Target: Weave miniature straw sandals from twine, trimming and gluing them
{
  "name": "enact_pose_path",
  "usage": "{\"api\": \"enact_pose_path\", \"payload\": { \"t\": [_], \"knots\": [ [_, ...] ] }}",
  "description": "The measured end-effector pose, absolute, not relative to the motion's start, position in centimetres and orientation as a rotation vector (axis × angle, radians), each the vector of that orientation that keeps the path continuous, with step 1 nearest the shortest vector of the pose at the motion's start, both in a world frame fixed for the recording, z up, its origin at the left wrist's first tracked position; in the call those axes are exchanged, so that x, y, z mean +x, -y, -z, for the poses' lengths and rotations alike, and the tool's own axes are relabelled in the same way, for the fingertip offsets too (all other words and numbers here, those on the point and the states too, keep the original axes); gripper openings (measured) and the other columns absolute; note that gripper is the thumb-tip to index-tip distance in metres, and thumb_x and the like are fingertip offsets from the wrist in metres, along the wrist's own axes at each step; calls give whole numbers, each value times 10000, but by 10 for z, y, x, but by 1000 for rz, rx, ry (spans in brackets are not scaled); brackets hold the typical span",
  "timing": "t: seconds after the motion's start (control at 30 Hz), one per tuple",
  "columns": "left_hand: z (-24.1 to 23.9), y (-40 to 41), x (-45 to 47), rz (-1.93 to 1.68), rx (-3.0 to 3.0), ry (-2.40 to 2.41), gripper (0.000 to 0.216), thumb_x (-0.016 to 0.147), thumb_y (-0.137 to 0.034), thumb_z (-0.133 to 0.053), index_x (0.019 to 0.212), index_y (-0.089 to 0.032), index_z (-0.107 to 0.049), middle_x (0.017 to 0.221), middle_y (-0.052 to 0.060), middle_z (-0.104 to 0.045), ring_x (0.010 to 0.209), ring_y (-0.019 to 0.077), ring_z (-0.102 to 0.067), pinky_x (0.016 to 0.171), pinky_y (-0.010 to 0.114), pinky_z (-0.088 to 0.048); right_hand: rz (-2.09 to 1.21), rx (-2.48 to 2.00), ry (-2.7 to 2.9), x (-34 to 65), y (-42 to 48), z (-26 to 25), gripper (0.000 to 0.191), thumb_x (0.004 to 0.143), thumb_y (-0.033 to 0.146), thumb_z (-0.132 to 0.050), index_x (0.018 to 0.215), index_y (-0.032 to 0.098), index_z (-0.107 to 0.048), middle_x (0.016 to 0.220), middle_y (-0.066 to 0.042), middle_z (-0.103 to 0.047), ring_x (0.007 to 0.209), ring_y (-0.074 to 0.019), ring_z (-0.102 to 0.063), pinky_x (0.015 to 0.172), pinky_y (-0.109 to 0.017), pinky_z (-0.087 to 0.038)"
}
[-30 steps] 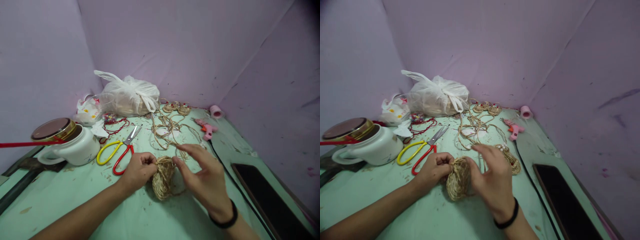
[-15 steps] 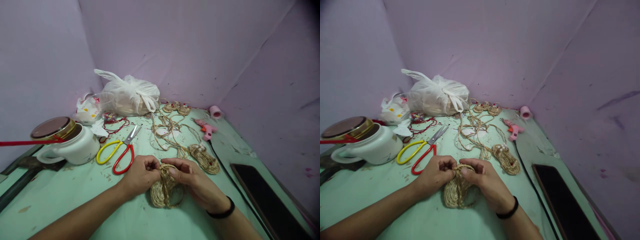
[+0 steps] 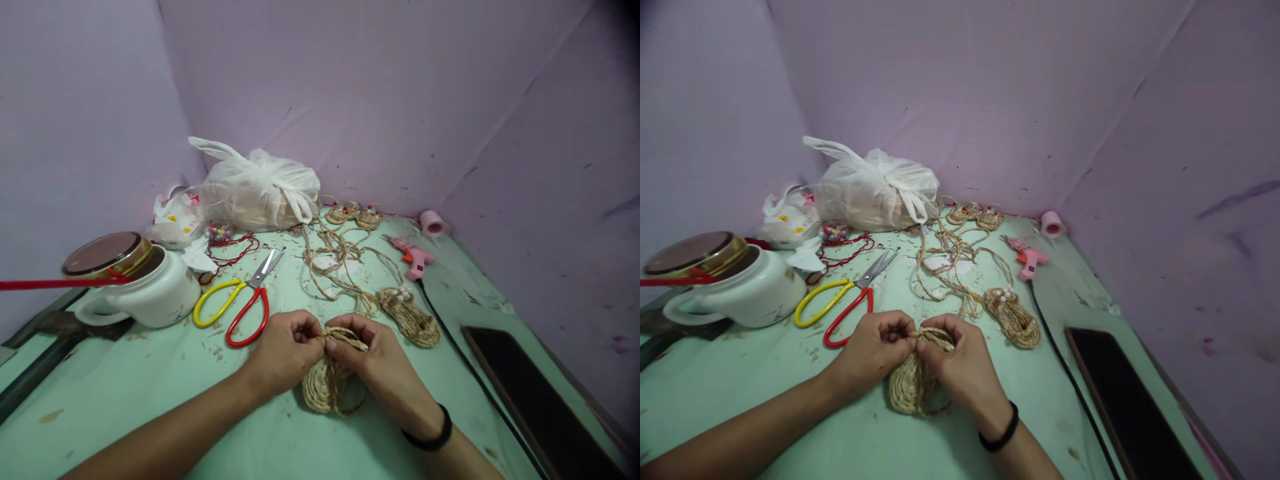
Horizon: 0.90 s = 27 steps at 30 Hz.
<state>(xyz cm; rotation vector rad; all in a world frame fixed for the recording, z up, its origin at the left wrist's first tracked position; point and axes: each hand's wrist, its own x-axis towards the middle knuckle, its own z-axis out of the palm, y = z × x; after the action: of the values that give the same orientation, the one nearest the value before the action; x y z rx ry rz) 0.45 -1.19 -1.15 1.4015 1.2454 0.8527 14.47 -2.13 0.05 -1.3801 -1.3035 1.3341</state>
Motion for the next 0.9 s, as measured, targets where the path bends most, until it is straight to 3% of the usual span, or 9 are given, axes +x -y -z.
{"api": "enact_pose_path", "payload": {
  "t": [0.33, 0.57, 0.9],
  "knots": [
    [11, 15, -3, -808, 1589, -1179, 97, 713, -213, -511, 689, -136, -565, 553, -34, -477, 512, 81, -429, 465, 190, -337, -1206, -1492, 1210, 141, 20, 4, 47, 550, 161, -609, 582, 149, -576, 535, 33, -549, 501, -94, -452, 470, -206, -355],
    [9, 5, -6, -720, 1264, -1045, 222, 692, -236, -535, 884, -127, -561, 452, -70, -466, 368, 78, -451, 387, 193, -384, -1381, -1419, 1191, 143, 20, 4, 186, 521, 193, -636, 693, 147, -583, 596, 24, -584, 531, -102, -480, 508, -219, -376],
    [10, -4, -14, -572, 1237, -901, 165, 628, -151, -569, 791, -128, -571, 491, -46, -537, 395, 80, -502, 423, 204, -437, -1403, -1411, 1247, 142, 20, 8, 204, 521, 166, -595, 699, 171, -496, 600, 43, -535, 526, -91, -442, 485, -207, -348]
  ]
}}
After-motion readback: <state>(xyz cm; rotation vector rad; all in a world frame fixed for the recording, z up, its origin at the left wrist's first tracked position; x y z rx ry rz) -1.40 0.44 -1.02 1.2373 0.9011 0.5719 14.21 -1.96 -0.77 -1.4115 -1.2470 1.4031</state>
